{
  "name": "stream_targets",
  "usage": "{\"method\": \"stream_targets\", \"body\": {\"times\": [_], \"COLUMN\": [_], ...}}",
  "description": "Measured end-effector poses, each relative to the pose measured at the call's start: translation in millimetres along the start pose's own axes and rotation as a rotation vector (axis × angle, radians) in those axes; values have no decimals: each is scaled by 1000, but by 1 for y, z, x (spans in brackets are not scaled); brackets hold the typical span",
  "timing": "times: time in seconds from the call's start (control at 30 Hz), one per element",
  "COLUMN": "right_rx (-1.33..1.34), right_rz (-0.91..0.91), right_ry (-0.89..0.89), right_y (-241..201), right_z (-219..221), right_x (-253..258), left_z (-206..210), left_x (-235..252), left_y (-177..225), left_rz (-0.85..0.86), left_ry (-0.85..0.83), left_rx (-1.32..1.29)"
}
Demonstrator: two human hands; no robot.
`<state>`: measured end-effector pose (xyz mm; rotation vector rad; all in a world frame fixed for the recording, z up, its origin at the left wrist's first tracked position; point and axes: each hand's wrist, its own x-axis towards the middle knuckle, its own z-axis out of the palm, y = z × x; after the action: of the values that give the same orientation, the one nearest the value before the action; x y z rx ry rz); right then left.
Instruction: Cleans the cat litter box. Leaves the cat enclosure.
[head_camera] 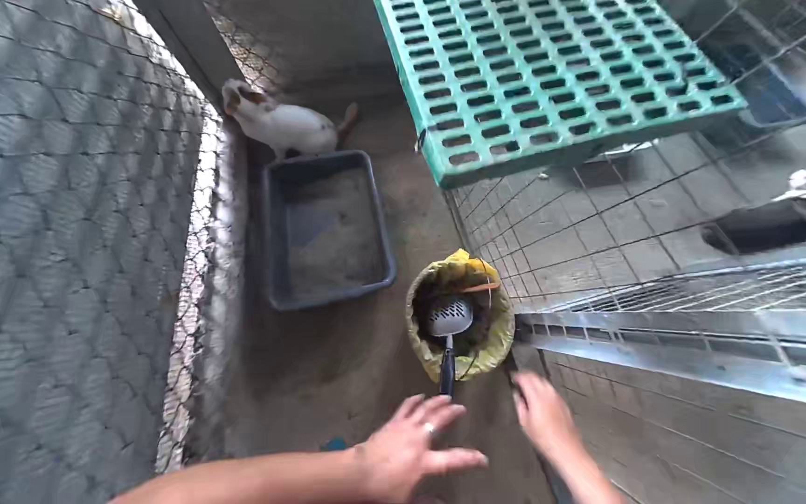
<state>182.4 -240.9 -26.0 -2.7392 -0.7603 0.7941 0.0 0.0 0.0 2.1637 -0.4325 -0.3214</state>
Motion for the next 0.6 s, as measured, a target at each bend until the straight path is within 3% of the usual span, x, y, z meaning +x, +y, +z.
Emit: {"method": "stream_targets", "body": {"times": [0.03,0.1,0.2,0.27,0.33,0.43,0.5,0.6], "right_rx": [-43,-200,-405,-415,-465,-429,-317,26], "right_rz": [-37,-105,-205,-177,-107,115,229,197], "right_ry": [20,-19,-9,-31,-106,-150,-104,25], "right_y": [-7,-16,-7,-5,-21,-28,0,48], "right_z": [2,12,46,54,40,2,-14,-14], "right_x": [48,129,211,226,204,130,74,-15], "left_z": [7,19,19,16,28,55,65,73], "left_x": [30,77,111,112,106,100,93,90], "left_y": [-6,-19,-65,-91,-104,-100,-91,-90], "left_rz": [179,337,262,146,119,188,195,298], "left_ry": [72,213,535,551,472,352,204,-77], "left_rx": [118,332,429,343,263,229,202,270]}}
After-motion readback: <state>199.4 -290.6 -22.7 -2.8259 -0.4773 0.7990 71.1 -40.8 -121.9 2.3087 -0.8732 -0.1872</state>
